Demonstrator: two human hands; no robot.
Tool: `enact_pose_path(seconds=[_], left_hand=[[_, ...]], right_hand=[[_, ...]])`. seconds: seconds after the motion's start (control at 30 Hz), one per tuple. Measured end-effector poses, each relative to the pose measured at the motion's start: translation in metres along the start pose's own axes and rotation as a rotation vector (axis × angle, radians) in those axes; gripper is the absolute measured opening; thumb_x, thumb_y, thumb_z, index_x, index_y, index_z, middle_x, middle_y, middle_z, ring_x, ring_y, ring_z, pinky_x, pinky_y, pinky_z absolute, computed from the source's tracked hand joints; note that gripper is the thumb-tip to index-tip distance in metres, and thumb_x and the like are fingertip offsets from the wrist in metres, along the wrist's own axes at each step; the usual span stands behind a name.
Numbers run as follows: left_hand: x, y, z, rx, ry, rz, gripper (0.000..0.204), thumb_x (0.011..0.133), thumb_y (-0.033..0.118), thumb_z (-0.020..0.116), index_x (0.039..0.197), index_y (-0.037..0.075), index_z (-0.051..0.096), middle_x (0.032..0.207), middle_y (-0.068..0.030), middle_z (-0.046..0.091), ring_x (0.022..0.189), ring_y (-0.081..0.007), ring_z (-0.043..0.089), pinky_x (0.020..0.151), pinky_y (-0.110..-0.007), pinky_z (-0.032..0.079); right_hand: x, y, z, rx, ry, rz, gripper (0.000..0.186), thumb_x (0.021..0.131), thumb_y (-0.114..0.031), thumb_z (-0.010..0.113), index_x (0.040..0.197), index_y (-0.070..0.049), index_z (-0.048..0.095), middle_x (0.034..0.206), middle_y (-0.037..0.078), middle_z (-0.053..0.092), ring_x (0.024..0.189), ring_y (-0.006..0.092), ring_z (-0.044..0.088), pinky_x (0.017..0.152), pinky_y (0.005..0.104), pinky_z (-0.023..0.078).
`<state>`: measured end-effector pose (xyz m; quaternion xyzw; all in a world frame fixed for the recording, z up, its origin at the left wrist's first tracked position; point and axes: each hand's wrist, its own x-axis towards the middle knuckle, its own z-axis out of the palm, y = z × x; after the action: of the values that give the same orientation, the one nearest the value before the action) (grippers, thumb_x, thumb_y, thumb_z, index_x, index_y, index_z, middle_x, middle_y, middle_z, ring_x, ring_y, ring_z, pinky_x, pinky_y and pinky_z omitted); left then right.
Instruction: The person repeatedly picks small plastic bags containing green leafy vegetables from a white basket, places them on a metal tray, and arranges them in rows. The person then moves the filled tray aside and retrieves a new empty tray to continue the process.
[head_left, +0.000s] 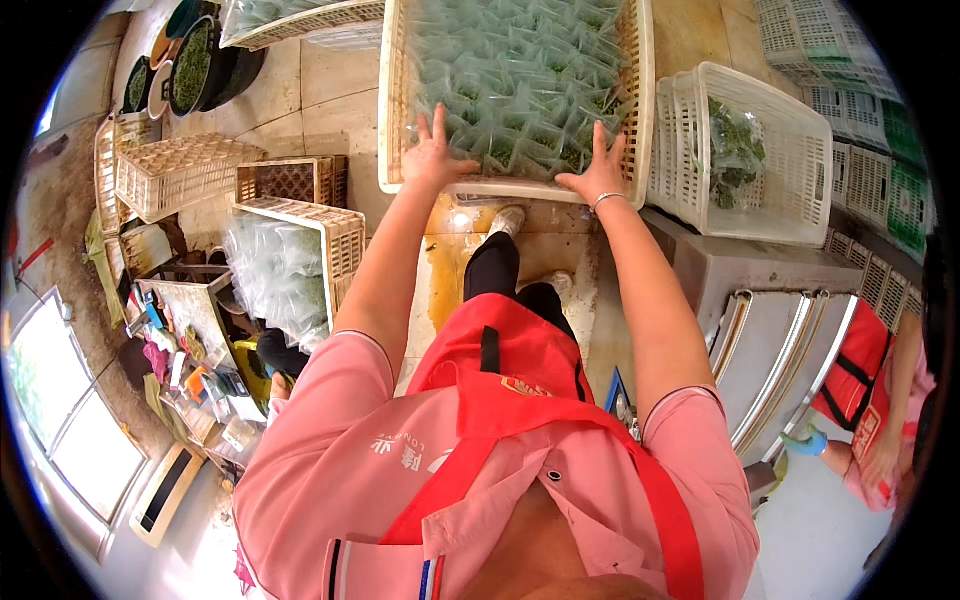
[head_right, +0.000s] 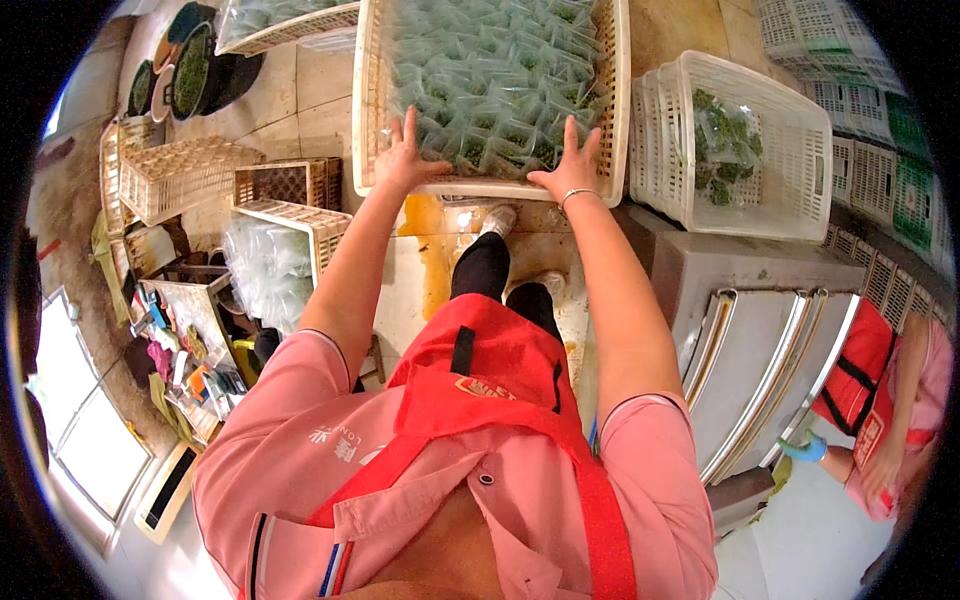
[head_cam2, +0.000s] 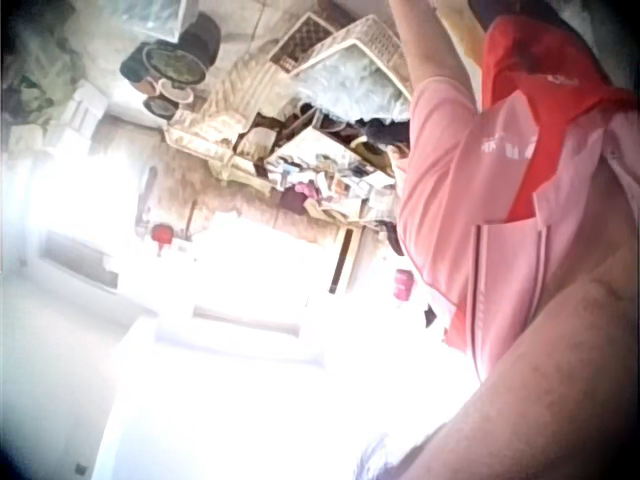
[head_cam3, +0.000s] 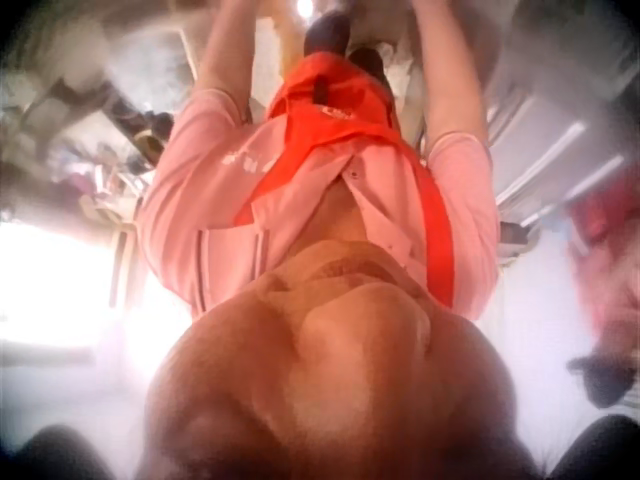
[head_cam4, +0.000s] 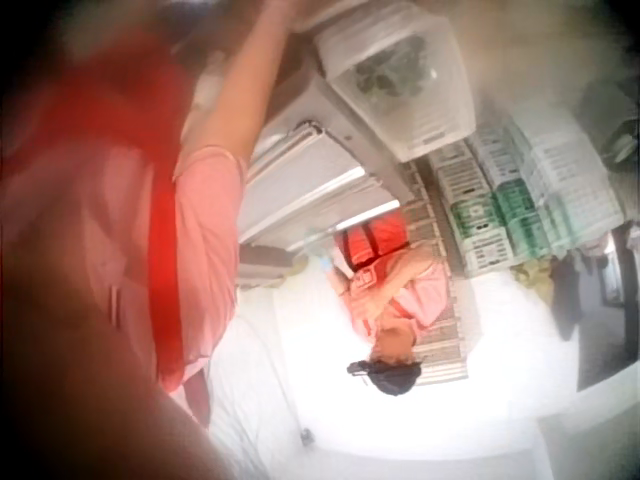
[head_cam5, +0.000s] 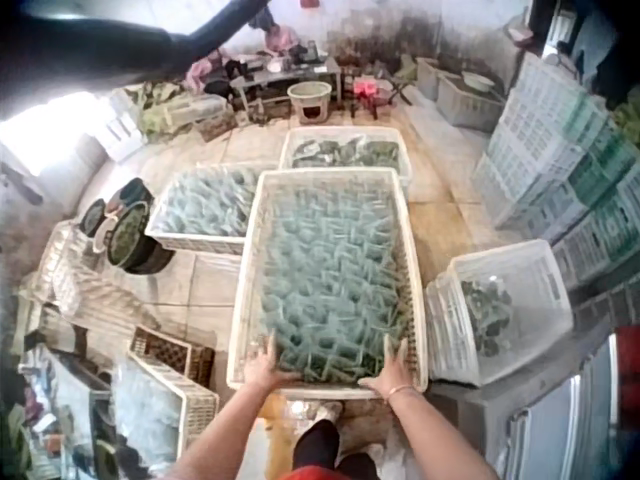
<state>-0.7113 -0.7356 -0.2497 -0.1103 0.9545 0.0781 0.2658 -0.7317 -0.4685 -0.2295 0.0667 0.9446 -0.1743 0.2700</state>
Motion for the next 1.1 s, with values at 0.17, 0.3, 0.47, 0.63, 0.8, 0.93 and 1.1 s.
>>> enact_pose_path(seconds=[0.17,0.3,0.47,0.63,0.8,0.93,1.1], left_hand=[[0.023,0.014,-0.004,0.006,0.0,0.072,0.128,0.051,0.055,0.078,0.144,0.025,-0.006,0.138,-0.0261,0.029,0.091,-0.0338,0.063,0.068,-0.038,0.052],[0.046,0.014,0.009,-0.162,0.049,0.176,0.117,0.058,0.049,0.078,0.144,0.027,0.001,0.126,-0.0181,0.043,0.085,-0.0367,0.061,0.066,-0.044,0.05],[0.063,0.022,0.019,-0.239,0.036,0.353,0.098,0.062,0.041,0.076,0.14,0.028,0.018,0.099,-0.0134,0.06,0.079,-0.0328,0.062,0.062,-0.044,0.047],[0.076,0.035,0.042,-0.21,0.089,0.387,0.059,0.067,0.036,0.07,0.117,0.023,0.043,0.075,-0.0105,0.064,0.075,-0.0327,0.062,0.061,-0.044,0.046],[0.06,0.048,0.039,-0.132,0.105,0.357,0.037,0.069,0.033,0.066,0.098,0.017,0.048,0.071,-0.0095,0.064,0.07,-0.0333,0.062,0.06,-0.045,0.046],[0.043,0.05,0.015,-0.146,0.176,0.384,0.032,0.07,0.032,0.065,0.094,0.016,0.05,0.068,-0.0092,0.063,0.068,-0.0323,0.062,0.059,-0.044,0.046],[0.022,0.048,-0.036,-0.118,0.226,0.394,0.033,0.068,0.031,0.067,0.094,0.016,0.051,0.069,-0.009,0.063,0.068,-0.0316,0.062,0.059,-0.043,0.046]], right_hand=[[0.032,-0.023,0.001,0.079,-0.084,0.051,0.118,0.062,-0.034,0.081,0.143,-0.029,-0.005,0.147,0.023,-0.002,0.128,0.0389,0.031,0.098,0.0422,0.04],[0.056,-0.032,0.007,0.041,-0.085,0.031,0.118,0.062,-0.034,0.081,0.143,-0.03,-0.004,0.143,0.027,0.01,0.115,0.0413,0.047,0.091,0.0415,0.046],[0.061,-0.044,0.022,-0.06,-0.208,-0.106,0.112,0.061,-0.037,0.081,0.142,-0.034,0.003,0.138,0.029,0.019,0.105,0.0425,0.054,0.085,0.0411,0.05],[0.077,-0.044,0.033,-0.051,-0.178,-0.124,0.081,0.071,-0.027,0.074,0.138,-0.032,0.029,0.132,0.023,0.03,0.09,0.0403,0.06,0.076,0.0414,0.052],[0.067,-0.033,0.059,0.025,0.064,-0.232,0.027,0.08,-0.001,0.055,0.103,-0.016,0.056,0.11,0.015,0.045,0.074,0.0375,0.059,0.064,0.0465,0.049],[0.057,-0.034,0.047,0.113,0.157,-0.294,0.027,0.079,0.002,0.053,0.099,-0.015,0.058,0.103,0.015,0.046,0.073,0.0376,0.058,0.063,0.0466,0.048],[0.039,-0.049,0.021,0.212,0.28,-0.38,0.027,0.076,0.003,0.051,0.096,-0.014,0.058,0.095,0.015,0.047,0.073,0.0378,0.056,0.062,0.0464,0.047]])
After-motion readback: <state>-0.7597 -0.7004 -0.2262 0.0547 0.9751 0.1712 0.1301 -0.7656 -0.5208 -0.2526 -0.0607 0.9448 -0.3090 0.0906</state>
